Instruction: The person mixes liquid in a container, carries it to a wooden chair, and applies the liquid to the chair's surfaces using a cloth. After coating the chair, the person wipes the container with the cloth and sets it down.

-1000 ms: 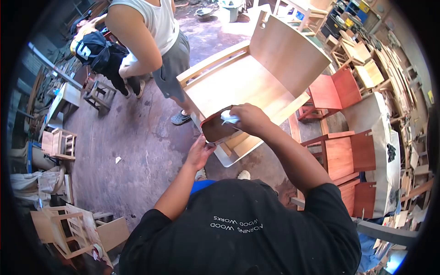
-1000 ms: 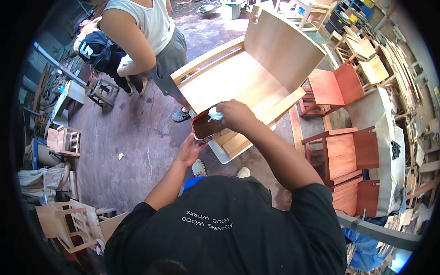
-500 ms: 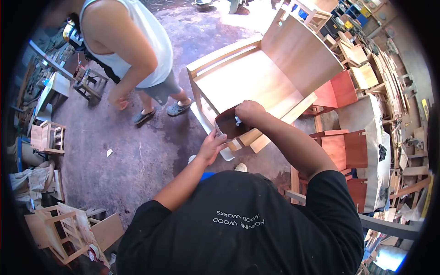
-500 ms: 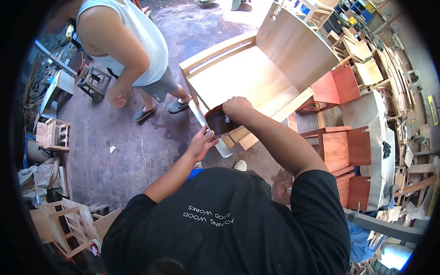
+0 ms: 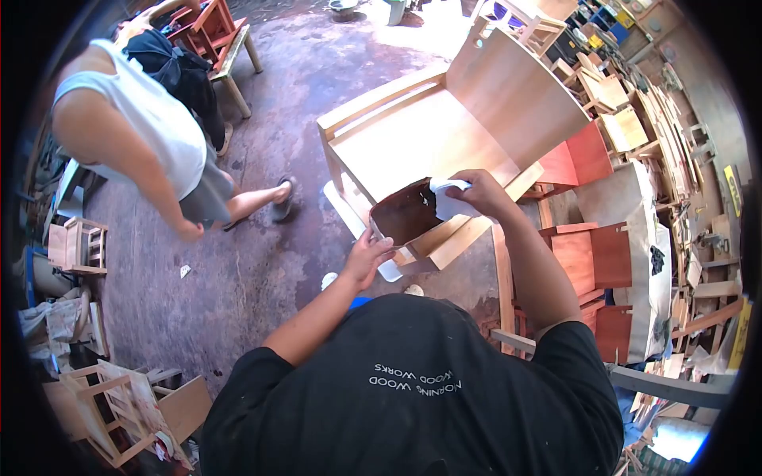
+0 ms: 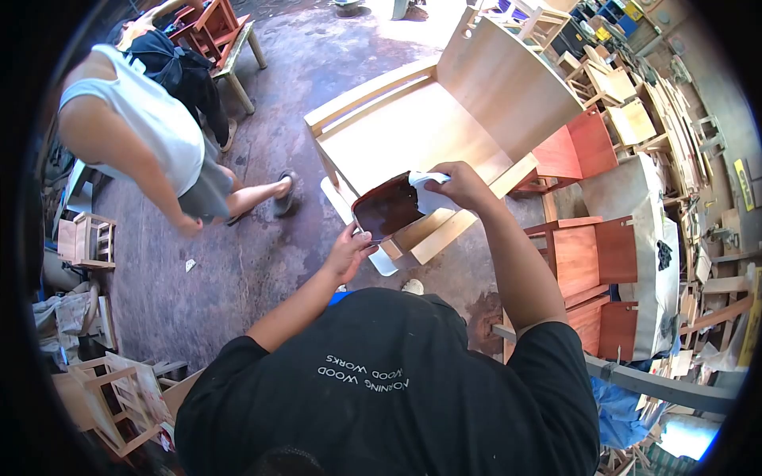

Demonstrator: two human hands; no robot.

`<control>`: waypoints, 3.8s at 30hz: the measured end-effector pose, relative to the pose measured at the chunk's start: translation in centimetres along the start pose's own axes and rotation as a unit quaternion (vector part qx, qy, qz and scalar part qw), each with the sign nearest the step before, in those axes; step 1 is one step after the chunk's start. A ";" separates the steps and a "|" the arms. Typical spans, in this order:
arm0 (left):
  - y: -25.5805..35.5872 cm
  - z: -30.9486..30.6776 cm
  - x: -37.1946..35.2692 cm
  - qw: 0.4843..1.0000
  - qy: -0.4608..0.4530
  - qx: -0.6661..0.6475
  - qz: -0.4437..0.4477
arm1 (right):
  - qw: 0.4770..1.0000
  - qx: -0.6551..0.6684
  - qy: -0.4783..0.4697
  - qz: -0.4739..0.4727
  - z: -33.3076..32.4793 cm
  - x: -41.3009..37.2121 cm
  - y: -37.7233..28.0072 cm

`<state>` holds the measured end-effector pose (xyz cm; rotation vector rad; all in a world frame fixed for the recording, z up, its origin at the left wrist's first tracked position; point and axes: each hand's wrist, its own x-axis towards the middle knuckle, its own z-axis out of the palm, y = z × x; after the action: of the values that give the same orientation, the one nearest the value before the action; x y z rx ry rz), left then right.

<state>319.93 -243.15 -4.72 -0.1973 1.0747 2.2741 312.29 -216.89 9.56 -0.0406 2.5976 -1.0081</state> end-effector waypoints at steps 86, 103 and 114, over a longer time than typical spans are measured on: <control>-12.0 -6.6 -11.0 0.827 0.276 0.489 0.027 | 0.948 -0.111 0.192 -0.230 -6.0 -6.5 16.5; -12.0 -11.5 -12.7 0.818 0.228 0.528 -0.026 | 0.947 -0.191 0.214 -0.143 -2.6 -7.4 15.9; -20.2 -6.5 -13.6 0.801 0.345 0.489 -0.010 | 0.974 -0.086 0.090 -0.187 -7.6 -4.8 17.4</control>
<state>341.84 -244.43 -17.02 -0.6077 2.4409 1.3242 316.00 -198.20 4.81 -0.5225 2.9069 -0.9370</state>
